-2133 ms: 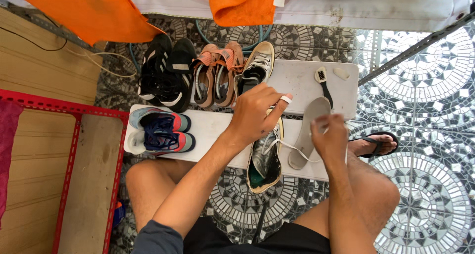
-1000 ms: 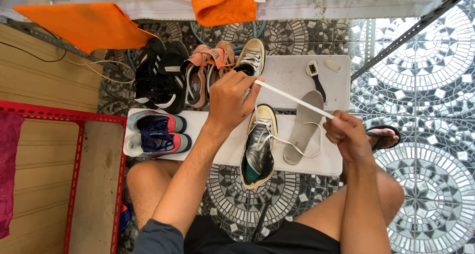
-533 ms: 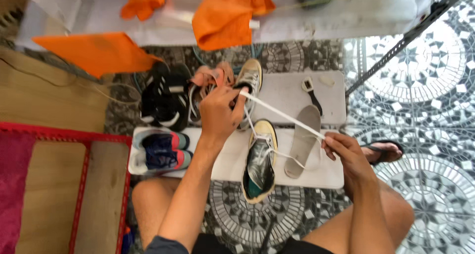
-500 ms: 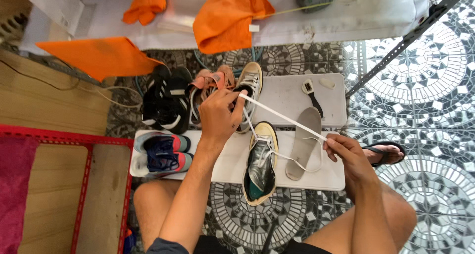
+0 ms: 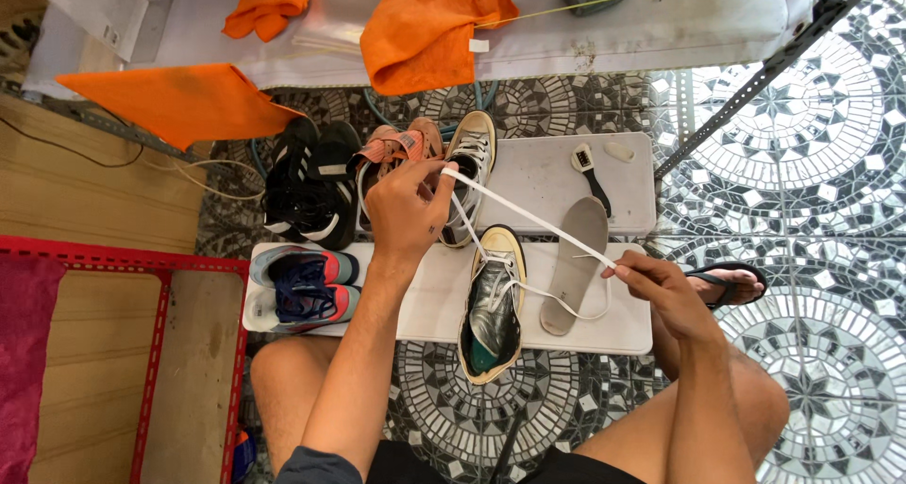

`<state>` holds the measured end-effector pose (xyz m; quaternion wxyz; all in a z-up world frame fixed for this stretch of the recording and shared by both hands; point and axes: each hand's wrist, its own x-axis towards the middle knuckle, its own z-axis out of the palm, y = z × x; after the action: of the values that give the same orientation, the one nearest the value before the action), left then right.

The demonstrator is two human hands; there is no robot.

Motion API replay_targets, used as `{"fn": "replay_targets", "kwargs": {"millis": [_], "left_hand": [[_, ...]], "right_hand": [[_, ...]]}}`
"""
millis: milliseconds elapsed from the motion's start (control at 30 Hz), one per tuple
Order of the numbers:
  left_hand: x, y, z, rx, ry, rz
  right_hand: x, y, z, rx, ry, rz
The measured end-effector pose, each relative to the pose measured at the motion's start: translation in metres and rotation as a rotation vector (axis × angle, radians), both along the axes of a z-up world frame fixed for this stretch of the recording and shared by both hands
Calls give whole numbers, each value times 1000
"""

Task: The person cleans a white high-top sneaker using a brush, then removes the old laces and replaces them with new white laces. They thread the new laces through the eyelets and tie them.

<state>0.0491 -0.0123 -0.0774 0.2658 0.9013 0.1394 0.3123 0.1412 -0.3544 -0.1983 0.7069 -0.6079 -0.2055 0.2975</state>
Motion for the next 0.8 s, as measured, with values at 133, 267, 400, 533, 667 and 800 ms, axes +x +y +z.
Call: {"fn": "replay_targets", "kwargs": {"millis": [133, 267, 400, 533, 667, 800], "left_hand": [[-1, 3, 2, -101, 65, 4], [-3, 0, 3, -149, 74, 0], [-4, 2, 4, -165, 72, -3], [-3, -2, 2, -211, 74, 19], [1, -13, -15, -155, 162, -14], [-7, -39, -13, -311, 386, -168]], "right_hand": [[2, 8, -16, -41, 105, 40], [1, 27, -30, -79, 148, 59], [0, 49, -20, -283, 35, 79], [-6, 76, -1, -464, -114, 96], [-11, 86, -40, -471, -119, 142], [-15, 95, -60, -520, -230, 173]]}}
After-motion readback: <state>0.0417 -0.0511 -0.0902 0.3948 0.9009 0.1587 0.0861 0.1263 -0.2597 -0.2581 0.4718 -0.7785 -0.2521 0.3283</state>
